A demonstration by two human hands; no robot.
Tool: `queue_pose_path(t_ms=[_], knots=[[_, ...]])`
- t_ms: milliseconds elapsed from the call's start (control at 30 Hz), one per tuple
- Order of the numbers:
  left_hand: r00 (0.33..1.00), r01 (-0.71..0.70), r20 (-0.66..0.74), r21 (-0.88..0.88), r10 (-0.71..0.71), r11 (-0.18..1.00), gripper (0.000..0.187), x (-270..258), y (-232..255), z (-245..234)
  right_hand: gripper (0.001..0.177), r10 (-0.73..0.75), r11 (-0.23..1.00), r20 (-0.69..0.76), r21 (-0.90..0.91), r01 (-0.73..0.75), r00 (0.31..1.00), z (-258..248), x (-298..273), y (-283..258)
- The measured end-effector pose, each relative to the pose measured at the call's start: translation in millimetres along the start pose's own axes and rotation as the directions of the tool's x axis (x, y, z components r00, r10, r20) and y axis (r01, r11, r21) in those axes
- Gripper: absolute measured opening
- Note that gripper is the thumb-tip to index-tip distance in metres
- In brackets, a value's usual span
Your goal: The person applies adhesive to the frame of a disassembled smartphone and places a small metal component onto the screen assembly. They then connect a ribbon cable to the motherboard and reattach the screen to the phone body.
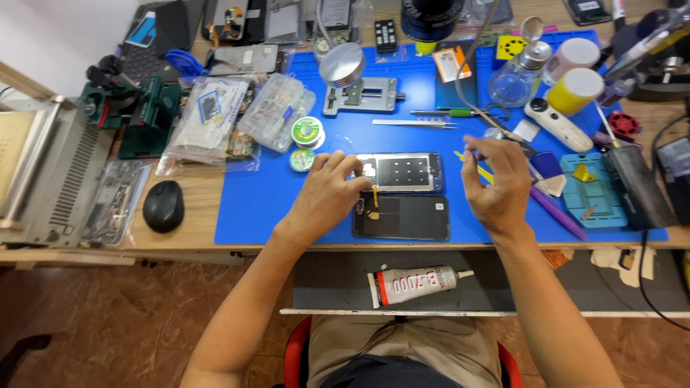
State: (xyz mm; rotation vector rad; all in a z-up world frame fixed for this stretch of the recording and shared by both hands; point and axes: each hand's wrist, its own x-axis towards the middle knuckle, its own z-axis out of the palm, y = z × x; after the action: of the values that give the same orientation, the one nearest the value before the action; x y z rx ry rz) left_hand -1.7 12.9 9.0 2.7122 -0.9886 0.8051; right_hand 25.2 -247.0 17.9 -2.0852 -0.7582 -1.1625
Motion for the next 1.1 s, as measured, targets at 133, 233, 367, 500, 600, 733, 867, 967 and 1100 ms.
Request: queue_pose_path(t_ms=[133, 233, 367, 500, 600, 733, 867, 967, 1100], knots=[[1.000, 0.002, -0.015, -0.041, -0.002, 0.999, 0.014, 0.8, 3.0, -5.0, 0.019, 0.064, 0.998, -0.095, -0.014, -0.065, 0.993, -4.9, -0.1, 4.7], [0.999, -0.031, -0.034, 0.020, 0.032, 0.999, 0.018, 2.6, 6.4, -10.0, 0.018, 0.111, 0.993, -0.172, -0.007, -0.114, 0.979, -5.7, -0.1, 4.9], [0.995, -0.075, -0.063, 0.117, 0.083, 0.990, 0.016, 3.9, 9.0, -14.8, 0.017, 0.075, 0.993, -0.149, -0.083, -0.088, 0.986, -3.9, -1.8, 5.3], [0.993, 0.003, -0.114, 0.082, 0.006, 0.997, 0.015, -1.5, -0.1, -4.6, 0.017, 0.039, 0.994, -0.085, -0.102, -0.047, 0.996, -3.7, -2.5, 4.9], [0.986, 0.081, -0.151, 0.053, -0.072, 0.995, 0.014, -6.4, -7.0, -7.5, 0.015, 0.055, 0.995, -0.040, -0.081, -0.058, 0.998, -4.3, -2.9, 1.5], [0.970, 0.176, -0.163, -0.040, -0.180, 0.984, 0.015, -14.9, -9.3, -6.7, 0.016, 0.037, 0.999, 0.006, -0.034, -0.037, 0.999, -1.1, -3.1, -0.4], [0.907, 0.280, -0.246, -0.258, -0.343, 0.925, 0.020, -20.9, -11.1, -3.7, 0.014, -0.025, 1.000, 0.062, -0.004, 0.026, 0.998, 3.1, -6.3, 1.3], [0.851, 0.337, -0.303, -0.310, -0.428, 0.889, 0.022, -23.0, -12.1, -4.0, 0.012, -0.034, 0.999, 0.099, 0.016, 0.032, 0.995, 4.7, -8.2, 0.5], [0.743, 0.463, -0.362, -0.330, -0.563, 0.823, 0.022, -26.0, -12.1, -11.9, 0.009, -0.038, 0.999, 0.145, 0.000, 0.038, 0.989, 6.5, -7.7, -0.1]])
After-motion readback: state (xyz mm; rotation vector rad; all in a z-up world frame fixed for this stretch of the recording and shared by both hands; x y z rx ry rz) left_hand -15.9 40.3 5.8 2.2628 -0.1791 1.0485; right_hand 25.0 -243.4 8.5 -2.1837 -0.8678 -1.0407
